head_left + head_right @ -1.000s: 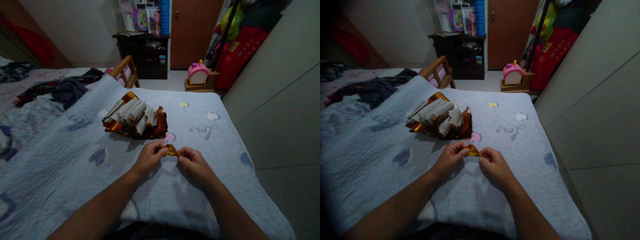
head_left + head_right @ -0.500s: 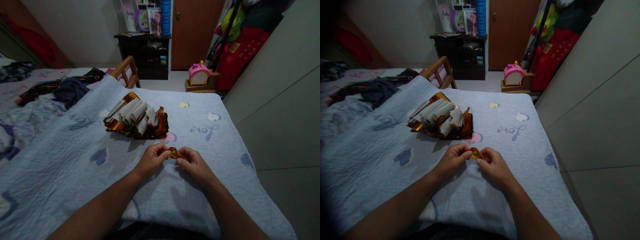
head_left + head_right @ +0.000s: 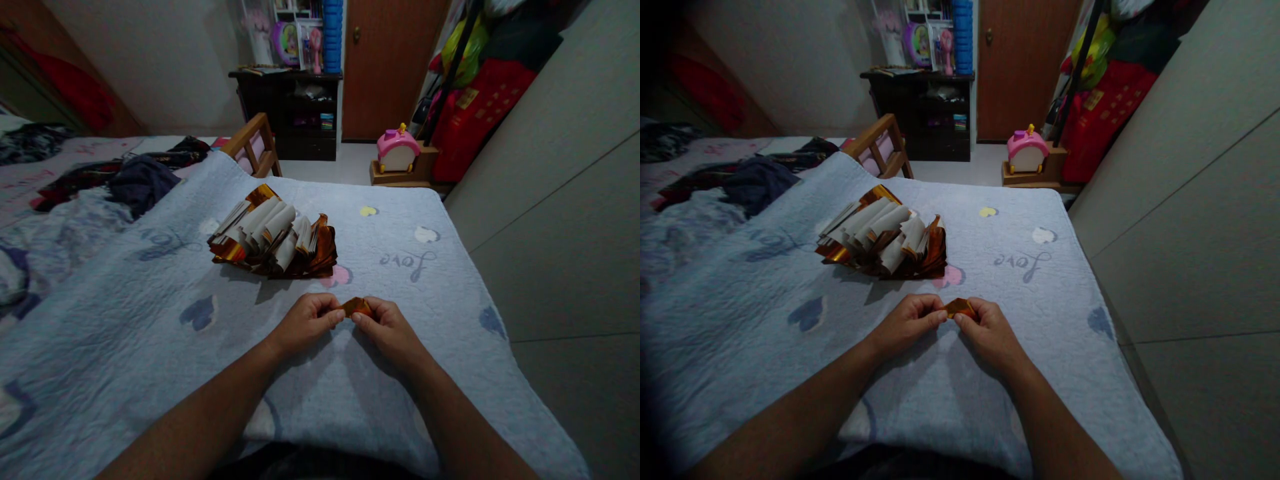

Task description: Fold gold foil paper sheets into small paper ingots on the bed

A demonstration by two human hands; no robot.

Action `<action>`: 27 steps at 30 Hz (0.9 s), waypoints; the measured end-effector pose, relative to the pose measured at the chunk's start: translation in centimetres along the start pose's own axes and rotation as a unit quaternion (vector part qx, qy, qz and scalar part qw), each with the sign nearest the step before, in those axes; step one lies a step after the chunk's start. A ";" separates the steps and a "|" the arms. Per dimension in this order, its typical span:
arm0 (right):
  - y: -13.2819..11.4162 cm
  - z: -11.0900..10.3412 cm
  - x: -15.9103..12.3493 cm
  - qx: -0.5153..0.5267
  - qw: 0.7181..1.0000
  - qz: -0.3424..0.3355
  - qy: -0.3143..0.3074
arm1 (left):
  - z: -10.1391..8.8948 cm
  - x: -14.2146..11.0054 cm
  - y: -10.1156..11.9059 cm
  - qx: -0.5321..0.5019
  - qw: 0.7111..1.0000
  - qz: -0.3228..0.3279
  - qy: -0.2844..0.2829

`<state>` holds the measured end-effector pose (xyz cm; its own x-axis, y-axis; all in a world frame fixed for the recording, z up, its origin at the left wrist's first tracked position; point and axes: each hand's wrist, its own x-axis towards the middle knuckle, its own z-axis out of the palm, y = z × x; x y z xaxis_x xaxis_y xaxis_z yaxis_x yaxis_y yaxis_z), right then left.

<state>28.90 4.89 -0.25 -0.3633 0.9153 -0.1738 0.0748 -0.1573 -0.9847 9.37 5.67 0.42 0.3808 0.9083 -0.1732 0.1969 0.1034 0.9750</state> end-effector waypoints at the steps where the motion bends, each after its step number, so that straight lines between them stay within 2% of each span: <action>1: 0.0 0.1 0.1 -0.005 1.000 0.005 0.005 | 0.0 0.0 0.0 -0.002 1.000 0.003 -0.007; 5: -0.3 0.4 0.3 -0.027 0.999 0.021 0.012 | 0.2 0.0 -0.1 0.003 1.000 0.003 -0.029; 12: -0.8 -0.1 0.0 -0.014 0.999 0.041 -0.023 | 0.3 -0.1 0.0 -0.031 0.999 -0.008 -0.044; 19: -0.2 -1.6 -0.4 -0.024 0.998 0.061 -0.013 | 0.2 0.0 0.1 -0.054 0.998 -0.031 -0.028; 27: -0.6 -2.5 -0.7 0.016 0.996 0.089 -0.016 | -0.1 0.2 -0.3 -0.069 0.997 -0.040 -0.021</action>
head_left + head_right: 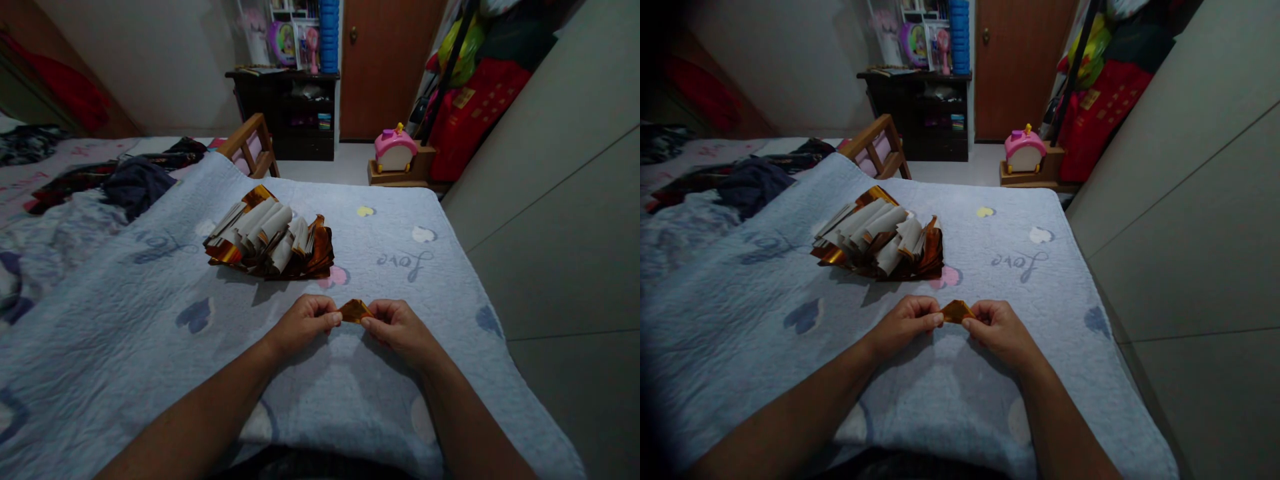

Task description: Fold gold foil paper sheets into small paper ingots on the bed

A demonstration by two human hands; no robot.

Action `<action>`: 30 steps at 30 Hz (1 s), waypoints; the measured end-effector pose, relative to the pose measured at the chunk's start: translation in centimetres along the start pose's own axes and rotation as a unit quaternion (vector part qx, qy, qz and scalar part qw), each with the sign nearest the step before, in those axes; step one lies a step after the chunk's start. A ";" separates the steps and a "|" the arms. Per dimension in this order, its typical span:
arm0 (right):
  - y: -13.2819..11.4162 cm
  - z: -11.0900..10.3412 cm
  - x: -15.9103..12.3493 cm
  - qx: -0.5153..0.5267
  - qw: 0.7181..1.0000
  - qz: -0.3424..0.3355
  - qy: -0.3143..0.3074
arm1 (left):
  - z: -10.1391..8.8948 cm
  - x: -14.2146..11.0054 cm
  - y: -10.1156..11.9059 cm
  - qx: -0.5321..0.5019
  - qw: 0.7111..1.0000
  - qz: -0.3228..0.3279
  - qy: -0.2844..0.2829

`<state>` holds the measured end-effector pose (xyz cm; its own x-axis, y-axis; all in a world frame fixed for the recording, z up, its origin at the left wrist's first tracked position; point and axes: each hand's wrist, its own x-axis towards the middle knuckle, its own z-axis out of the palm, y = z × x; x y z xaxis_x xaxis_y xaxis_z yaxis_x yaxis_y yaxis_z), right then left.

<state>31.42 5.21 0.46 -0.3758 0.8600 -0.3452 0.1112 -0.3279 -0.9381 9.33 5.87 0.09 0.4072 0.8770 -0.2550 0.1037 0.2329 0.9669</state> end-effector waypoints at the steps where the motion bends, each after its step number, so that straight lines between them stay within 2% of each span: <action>1: -0.1 -0.1 0.0 0.002 1.000 0.003 0.003 | 0.0 0.0 0.0 -0.003 1.000 -0.001 0.003; 13: -0.4 -0.9 -0.2 0.011 1.000 0.015 0.004 | 0.2 0.0 0.0 -0.018 1.000 -0.016 0.015; 20: -0.8 -2.8 -0.6 0.046 0.996 0.009 0.082 | -0.7 0.2 0.0 -0.088 0.994 -0.044 0.043; 23: -0.6 -2.0 -0.3 0.084 0.991 -0.028 0.098 | -0.4 0.2 0.2 -0.073 0.996 -0.039 0.041; 26: -0.2 -0.2 0.3 0.091 0.992 -0.059 0.068 | 0.0 0.2 0.4 -0.042 0.998 -0.034 0.039; 30: 0.3 1.7 0.9 0.055 0.997 -0.051 0.033 | 0.4 0.1 0.6 0.008 0.999 -0.021 0.029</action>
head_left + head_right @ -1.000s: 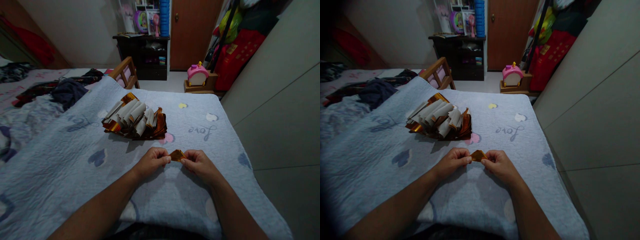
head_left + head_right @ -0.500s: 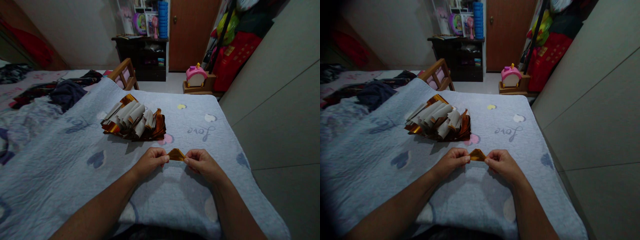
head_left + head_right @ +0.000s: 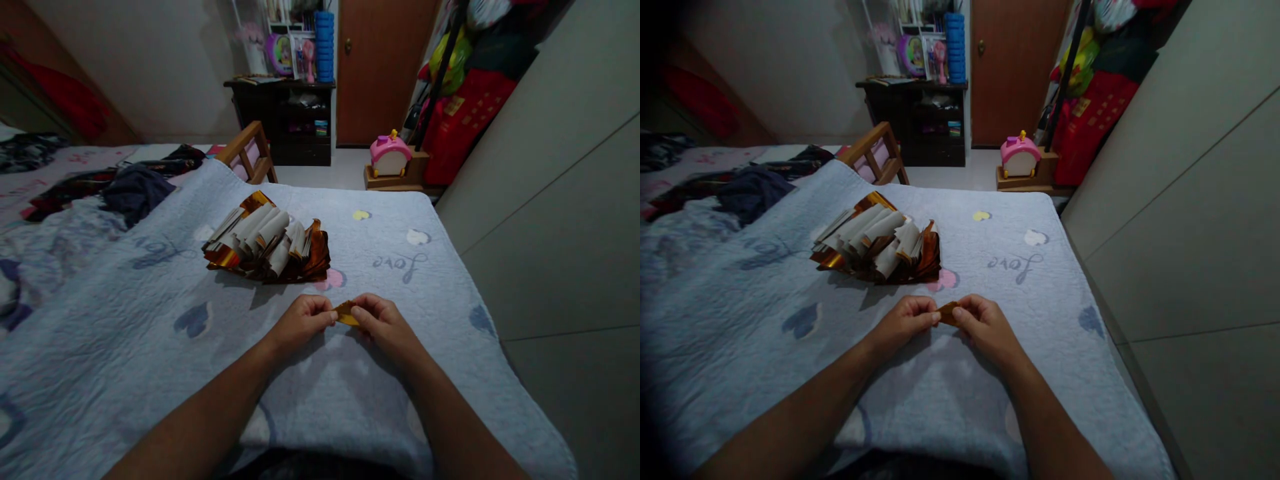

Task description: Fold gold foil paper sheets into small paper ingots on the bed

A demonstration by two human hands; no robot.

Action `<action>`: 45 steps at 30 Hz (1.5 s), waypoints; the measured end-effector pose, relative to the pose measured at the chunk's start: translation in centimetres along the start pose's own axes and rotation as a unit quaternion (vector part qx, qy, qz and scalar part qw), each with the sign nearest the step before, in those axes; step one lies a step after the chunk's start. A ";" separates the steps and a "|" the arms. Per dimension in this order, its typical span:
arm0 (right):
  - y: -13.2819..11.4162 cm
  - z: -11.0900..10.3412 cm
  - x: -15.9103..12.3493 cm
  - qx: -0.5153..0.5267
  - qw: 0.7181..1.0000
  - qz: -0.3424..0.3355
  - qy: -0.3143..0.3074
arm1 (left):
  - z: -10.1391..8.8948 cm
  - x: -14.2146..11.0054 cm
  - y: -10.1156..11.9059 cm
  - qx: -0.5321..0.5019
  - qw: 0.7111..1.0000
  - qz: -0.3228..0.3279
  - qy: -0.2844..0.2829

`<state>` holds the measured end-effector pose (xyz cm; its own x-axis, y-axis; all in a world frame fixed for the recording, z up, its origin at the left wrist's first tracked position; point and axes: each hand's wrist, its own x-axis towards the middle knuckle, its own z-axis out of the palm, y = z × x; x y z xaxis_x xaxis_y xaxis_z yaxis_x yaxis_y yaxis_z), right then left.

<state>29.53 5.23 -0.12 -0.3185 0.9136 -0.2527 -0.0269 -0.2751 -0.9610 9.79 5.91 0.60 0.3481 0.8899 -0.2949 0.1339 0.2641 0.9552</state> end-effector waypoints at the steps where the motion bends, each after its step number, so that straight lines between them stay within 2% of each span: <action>1: 0.1 0.2 0.1 -0.007 1.000 -0.002 0.005 | 0.0 0.0 0.0 0.011 1.000 0.007 -0.003; 8: 0.2 0.5 0.1 -0.032 0.999 -0.019 0.018 | 0.4 0.3 -0.5 0.018 0.996 0.082 0.005; 15: -0.5 1.1 0.3 -0.056 0.997 -0.060 0.006 | 0.6 0.3 -0.2 0.071 0.994 0.080 0.019; 22: 0.2 1.0 0.4 -0.072 0.996 -0.058 0.011 | 0.6 0.4 -0.8 0.090 0.993 0.081 -0.001; 27: 0.3 0.6 0.3 -0.064 0.996 -0.056 0.028 | 0.6 0.3 -0.9 0.069 0.995 0.071 -0.013; 31: 0.1 0.2 0.2 -0.041 0.998 -0.044 0.027 | 0.5 0.2 -0.4 0.063 0.995 0.075 0.010; 34: -0.1 0.4 0.1 -0.067 0.997 -0.043 0.013 | 0.5 0.2 0.0 0.060 0.995 0.077 0.030; 39: -0.1 0.4 0.2 -0.121 0.991 -0.051 0.016 | 0.7 0.2 -0.2 0.019 0.997 0.067 0.023; 43: 0.0 0.2 0.3 -0.074 0.996 -0.039 0.011 | 0.7 0.1 -0.9 -0.066 0.993 0.095 0.035; 45: 0.0 0.1 0.4 -0.037 0.999 -0.023 0.005 | 0.6 0.0 -1.1 -0.071 0.991 0.114 0.021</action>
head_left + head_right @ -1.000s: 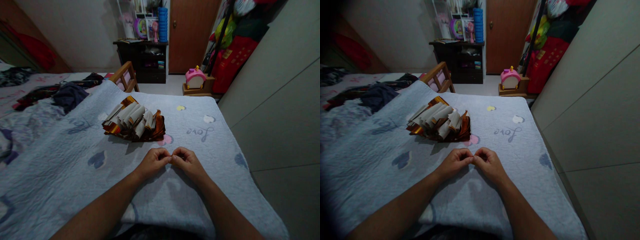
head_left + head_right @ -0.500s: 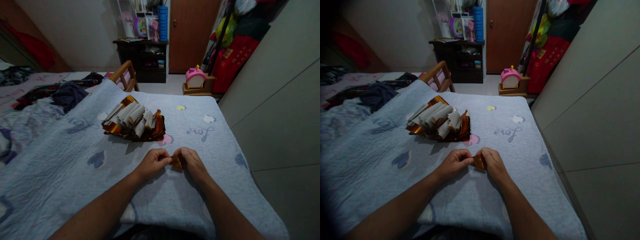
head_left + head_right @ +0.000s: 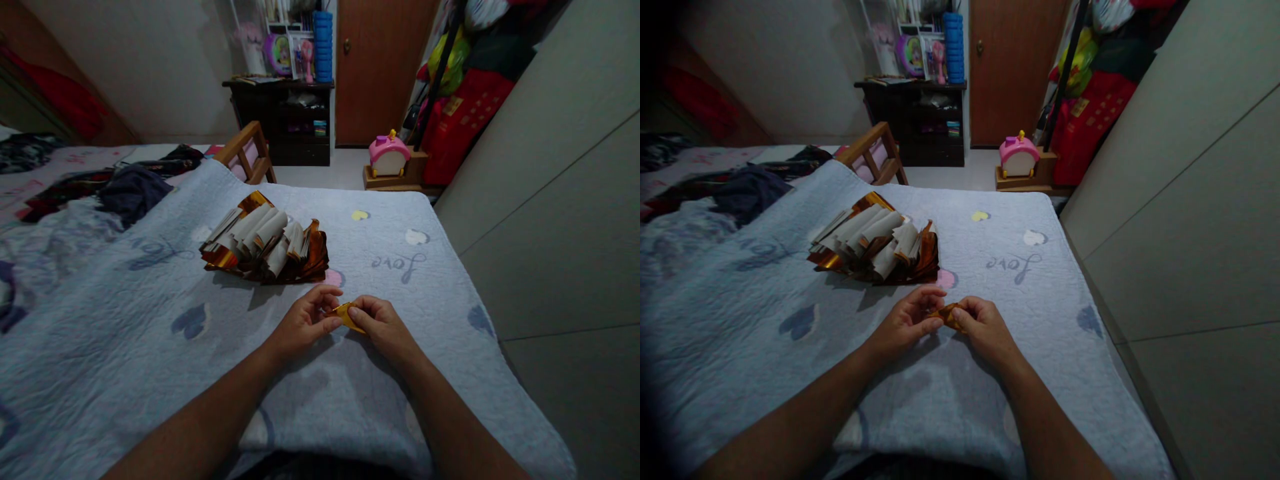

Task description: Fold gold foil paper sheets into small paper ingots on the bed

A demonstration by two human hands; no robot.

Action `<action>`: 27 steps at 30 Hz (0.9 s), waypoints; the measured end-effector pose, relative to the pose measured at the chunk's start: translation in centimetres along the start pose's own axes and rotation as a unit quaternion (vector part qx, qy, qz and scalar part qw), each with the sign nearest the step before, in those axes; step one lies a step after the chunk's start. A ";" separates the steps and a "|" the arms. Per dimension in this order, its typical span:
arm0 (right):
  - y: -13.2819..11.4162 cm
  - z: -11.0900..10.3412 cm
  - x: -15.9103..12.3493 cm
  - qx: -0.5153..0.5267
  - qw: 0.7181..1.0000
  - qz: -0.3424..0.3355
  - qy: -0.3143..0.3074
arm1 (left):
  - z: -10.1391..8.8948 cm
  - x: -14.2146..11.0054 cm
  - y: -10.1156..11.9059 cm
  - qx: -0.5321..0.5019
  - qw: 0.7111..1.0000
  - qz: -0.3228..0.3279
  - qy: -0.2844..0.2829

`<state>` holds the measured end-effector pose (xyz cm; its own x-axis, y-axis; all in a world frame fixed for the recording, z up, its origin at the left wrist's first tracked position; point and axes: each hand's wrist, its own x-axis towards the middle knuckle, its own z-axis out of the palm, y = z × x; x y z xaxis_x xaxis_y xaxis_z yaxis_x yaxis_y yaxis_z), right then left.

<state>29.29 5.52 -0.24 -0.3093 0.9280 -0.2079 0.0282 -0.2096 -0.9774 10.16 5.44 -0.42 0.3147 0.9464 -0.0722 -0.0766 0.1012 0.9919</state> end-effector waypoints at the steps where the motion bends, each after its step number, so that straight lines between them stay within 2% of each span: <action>1: 0.0 0.0 0.0 0.020 1.000 0.010 -0.002 | -0.1 0.0 0.0 0.006 1.000 0.008 -0.008; 4: 0.1 0.1 0.0 0.068 0.997 0.028 0.005 | -0.1 0.1 0.3 0.012 1.000 0.008 -0.008; 7: 0.3 -0.1 -0.1 0.081 0.996 0.013 0.016 | -0.2 0.4 0.4 -0.009 0.999 -0.025 0.026; 12: 0.6 -0.3 -0.1 0.020 0.999 -0.026 0.030 | -0.3 0.8 0.4 -0.002 0.995 -0.057 0.076; 18: 0.4 -0.1 -0.3 0.008 0.999 -0.035 -0.002 | -0.5 0.8 0.4 0.013 0.995 -0.049 0.084; 21: 0.4 -0.1 -0.3 0.016 0.999 -0.033 0.002 | -0.5 0.8 0.2 0.018 0.995 -0.044 0.084; 27: 0.3 -0.1 -0.2 0.026 0.999 -0.018 0.005 | -0.3 0.7 0.5 0.041 0.997 -0.017 0.056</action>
<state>29.43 5.24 -0.52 -0.3000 0.9380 -0.1735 -0.0326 -0.1918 -0.9809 10.10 6.24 -0.03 0.2081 0.9717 -0.1117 0.0106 0.1120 0.9937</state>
